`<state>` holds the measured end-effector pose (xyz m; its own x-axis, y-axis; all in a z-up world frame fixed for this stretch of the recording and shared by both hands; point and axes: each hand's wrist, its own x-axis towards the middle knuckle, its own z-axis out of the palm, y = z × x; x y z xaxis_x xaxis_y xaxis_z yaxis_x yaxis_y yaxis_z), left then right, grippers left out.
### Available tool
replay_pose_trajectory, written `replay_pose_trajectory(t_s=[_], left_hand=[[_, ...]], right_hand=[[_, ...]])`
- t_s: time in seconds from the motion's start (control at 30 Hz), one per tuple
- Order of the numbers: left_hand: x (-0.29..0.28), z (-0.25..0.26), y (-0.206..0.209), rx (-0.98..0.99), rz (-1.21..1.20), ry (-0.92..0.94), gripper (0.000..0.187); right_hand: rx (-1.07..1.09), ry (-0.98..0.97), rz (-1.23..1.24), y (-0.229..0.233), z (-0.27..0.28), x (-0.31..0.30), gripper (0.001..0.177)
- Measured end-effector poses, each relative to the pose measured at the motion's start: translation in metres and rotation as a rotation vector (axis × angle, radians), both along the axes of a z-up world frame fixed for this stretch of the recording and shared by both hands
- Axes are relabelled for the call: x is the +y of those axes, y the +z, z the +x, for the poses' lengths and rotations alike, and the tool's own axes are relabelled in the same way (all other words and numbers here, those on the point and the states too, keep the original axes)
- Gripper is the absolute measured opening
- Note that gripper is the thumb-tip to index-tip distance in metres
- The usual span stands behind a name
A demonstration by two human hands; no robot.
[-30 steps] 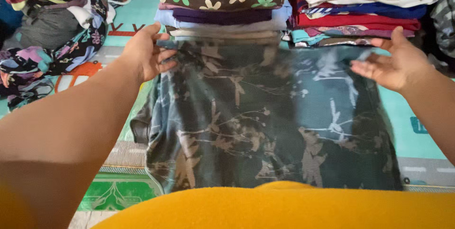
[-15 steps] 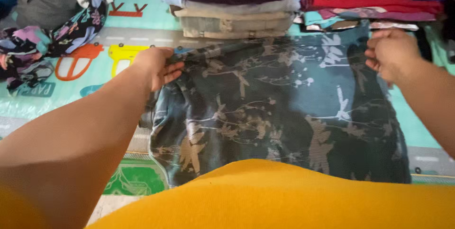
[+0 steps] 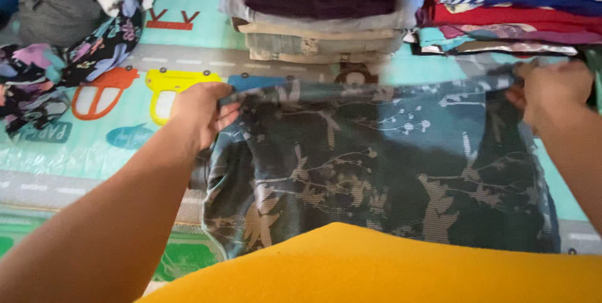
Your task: The person folds several shirts and items of clothing by hand, placing each one onto a stack.
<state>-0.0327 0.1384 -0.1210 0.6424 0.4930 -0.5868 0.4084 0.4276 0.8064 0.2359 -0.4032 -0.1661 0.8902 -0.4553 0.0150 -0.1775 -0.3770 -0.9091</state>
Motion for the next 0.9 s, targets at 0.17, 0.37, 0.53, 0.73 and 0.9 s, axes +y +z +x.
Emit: replay_pose_trajectory(t_s=[0.17,0.37,0.53,0.73,0.9], left_hand=[[-0.009,-0.013,0.013,-0.044,0.102,-0.139,0.04],[-0.021,-0.04,0.033,-0.243,0.093,-0.145,0.057],[-0.042,-0.101,0.015,-0.03,0.16,-0.104,0.057],[-0.04,-0.109,-0.001,0.011,0.188,-0.062,0.043],[0.0,-0.104,-0.033,0.111,0.851,0.001,0.037]], right_hand=[[0.36,0.19,0.378,-0.015,0.004,-0.056,0.032],[0.147,0.367,0.578,-0.012,-0.026,-0.096,0.038],[0.076,0.311,0.33,-0.038,-0.128,-0.106,0.026],[0.128,0.294,-0.779,0.006,-0.16,-0.056,0.056],[0.005,0.429,-0.908,0.022,-0.153,0.0,0.057]])
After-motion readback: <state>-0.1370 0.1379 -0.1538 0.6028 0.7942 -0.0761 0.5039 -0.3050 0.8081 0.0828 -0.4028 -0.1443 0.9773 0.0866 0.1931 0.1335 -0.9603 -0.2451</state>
